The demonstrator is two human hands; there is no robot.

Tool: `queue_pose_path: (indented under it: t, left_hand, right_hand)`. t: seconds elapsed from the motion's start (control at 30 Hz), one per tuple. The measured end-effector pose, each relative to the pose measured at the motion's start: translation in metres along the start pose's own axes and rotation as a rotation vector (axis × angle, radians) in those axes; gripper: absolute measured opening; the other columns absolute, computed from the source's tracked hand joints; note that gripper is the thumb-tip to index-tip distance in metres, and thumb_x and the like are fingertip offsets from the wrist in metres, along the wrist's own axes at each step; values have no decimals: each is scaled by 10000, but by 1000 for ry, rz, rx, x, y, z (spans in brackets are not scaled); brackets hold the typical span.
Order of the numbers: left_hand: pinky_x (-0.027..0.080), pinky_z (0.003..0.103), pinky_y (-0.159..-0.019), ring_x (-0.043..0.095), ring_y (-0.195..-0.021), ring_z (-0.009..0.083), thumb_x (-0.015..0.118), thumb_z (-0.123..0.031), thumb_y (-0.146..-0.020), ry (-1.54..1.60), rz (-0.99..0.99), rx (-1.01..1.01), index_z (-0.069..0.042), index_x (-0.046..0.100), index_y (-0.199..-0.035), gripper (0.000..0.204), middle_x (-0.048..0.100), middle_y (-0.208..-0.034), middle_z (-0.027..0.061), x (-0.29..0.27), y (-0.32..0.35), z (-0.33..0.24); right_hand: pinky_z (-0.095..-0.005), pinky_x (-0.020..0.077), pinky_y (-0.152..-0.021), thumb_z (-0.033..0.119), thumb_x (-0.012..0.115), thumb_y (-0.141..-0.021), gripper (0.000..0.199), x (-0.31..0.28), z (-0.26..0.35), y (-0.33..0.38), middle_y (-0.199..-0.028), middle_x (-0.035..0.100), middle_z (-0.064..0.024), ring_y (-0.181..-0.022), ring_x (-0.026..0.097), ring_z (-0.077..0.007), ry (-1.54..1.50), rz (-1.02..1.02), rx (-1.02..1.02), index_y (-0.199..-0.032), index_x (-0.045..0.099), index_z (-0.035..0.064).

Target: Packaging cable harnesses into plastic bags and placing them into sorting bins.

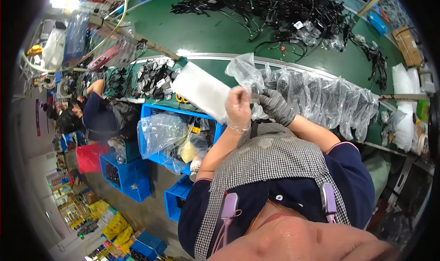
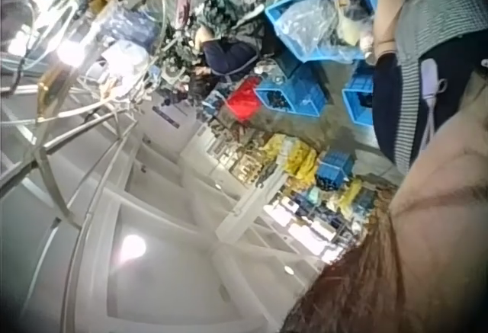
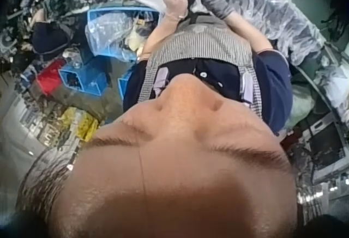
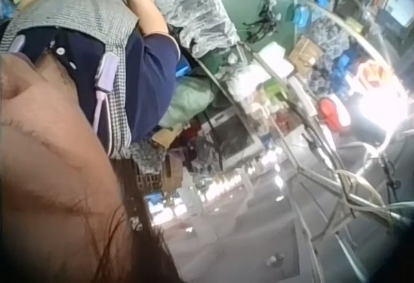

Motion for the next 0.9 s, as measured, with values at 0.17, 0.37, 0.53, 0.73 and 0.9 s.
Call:
queue_pose_path:
  t: [0.17,0.37,0.53,0.73,0.9]
  left_hand:
    - [396,271,-501,482,-546,157,616,-48,-792,-213,517,205,-3,556,-809,78,520,-638,77,37,12,1]
    - [429,350,-613,526,-678,268,651,-27,-701,-266,593,446,-21,552,-793,136,560,-744,87,77,-6,-25]
    - [423,394,-752,529,-825,304,662,-24,-645,-216,619,505,-40,542,-773,176,570,-831,89,91,-3,-21]
    - [458,378,-716,572,-781,303,617,-15,-713,1,648,220,-37,528,-762,103,584,-788,101,74,-3,44]
    - [475,411,-659,599,-710,342,448,-394,-853,-902,1168,-110,-57,638,-834,387,621,-734,166,48,29,207]
  right_hand:
    - [-407,476,-573,230,618,-740,327,-16,9,4,-724,595,-200,-600,588,-341,1210,-133,-351,-940,528,-12]
    - [-417,471,-652,212,516,-702,234,-49,12,4,-689,597,-210,-718,602,-333,1503,-78,1,-597,604,23]
    - [-420,470,-628,227,525,-700,213,-89,-44,1,-678,595,-188,-662,596,-327,1422,-271,-222,-667,620,39]
    - [-415,470,-678,246,561,-731,214,-84,-21,-1,-809,609,-178,-733,595,-320,1201,55,-216,-834,618,67]
    - [-376,487,-682,234,571,-763,238,-155,32,-80,-809,619,-164,-759,599,-307,1224,-78,-122,-913,622,57]
Point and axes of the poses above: each hand's wrist, its own y-axis away from the middle knuckle, its own x-axis out of the palm, z = x × y, the point moved 5 cm from there along -y, towards the middle knuckle
